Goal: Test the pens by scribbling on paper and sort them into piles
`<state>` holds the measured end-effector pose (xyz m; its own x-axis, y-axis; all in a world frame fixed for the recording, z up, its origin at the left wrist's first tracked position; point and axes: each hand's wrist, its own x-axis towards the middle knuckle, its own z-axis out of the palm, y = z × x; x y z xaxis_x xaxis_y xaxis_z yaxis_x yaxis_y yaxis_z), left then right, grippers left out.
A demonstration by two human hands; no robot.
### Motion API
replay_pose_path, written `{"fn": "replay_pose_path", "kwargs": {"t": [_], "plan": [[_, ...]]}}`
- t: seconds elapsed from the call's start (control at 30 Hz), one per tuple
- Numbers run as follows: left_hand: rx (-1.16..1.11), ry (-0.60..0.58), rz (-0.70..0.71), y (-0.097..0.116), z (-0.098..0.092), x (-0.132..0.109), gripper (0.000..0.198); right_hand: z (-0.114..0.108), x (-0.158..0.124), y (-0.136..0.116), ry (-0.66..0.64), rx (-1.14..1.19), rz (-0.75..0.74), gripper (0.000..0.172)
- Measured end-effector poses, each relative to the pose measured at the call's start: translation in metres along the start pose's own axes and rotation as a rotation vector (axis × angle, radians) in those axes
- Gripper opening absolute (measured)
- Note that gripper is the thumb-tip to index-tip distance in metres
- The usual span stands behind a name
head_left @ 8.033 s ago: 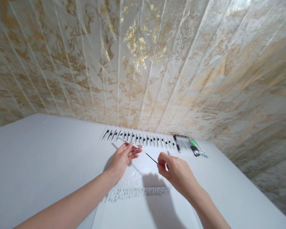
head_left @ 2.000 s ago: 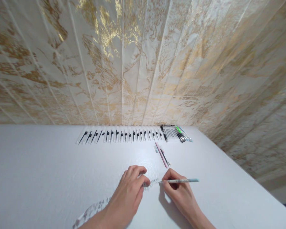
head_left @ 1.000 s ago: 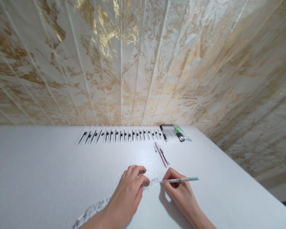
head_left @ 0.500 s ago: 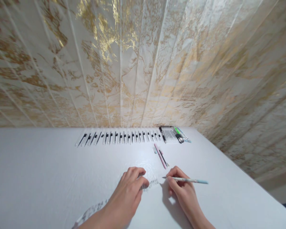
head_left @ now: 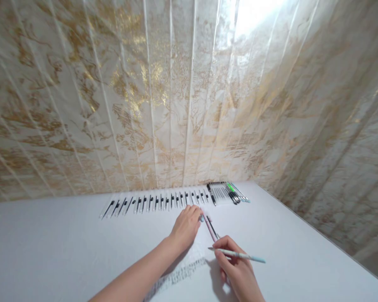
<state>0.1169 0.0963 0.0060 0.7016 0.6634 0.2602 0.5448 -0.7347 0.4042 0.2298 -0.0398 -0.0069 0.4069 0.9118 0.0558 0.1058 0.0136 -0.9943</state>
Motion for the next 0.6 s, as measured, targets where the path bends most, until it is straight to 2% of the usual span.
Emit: {"fn": "replay_pose_path", "kwargs": {"t": [0.1,0.27,0.43,0.6], "plan": [[0.084,-0.012,0.046,0.002,-0.002,-0.001,0.020,-0.003,0.002,0.002,0.000,0.055,-0.037,0.034],[0.205,-0.103,0.037,0.007,-0.019,-0.029,0.011,-0.002,0.002,0.001,0.044,0.131,-0.093,0.032],[0.237,-0.215,-0.095,0.005,-0.032,-0.057,0.010,-0.008,0.002,-0.004,0.074,0.125,-0.176,0.026],[0.131,-0.212,-0.291,-0.002,-0.034,-0.072,0.014,-0.022,-0.002,-0.010,0.054,0.005,-0.238,0.024]]}}
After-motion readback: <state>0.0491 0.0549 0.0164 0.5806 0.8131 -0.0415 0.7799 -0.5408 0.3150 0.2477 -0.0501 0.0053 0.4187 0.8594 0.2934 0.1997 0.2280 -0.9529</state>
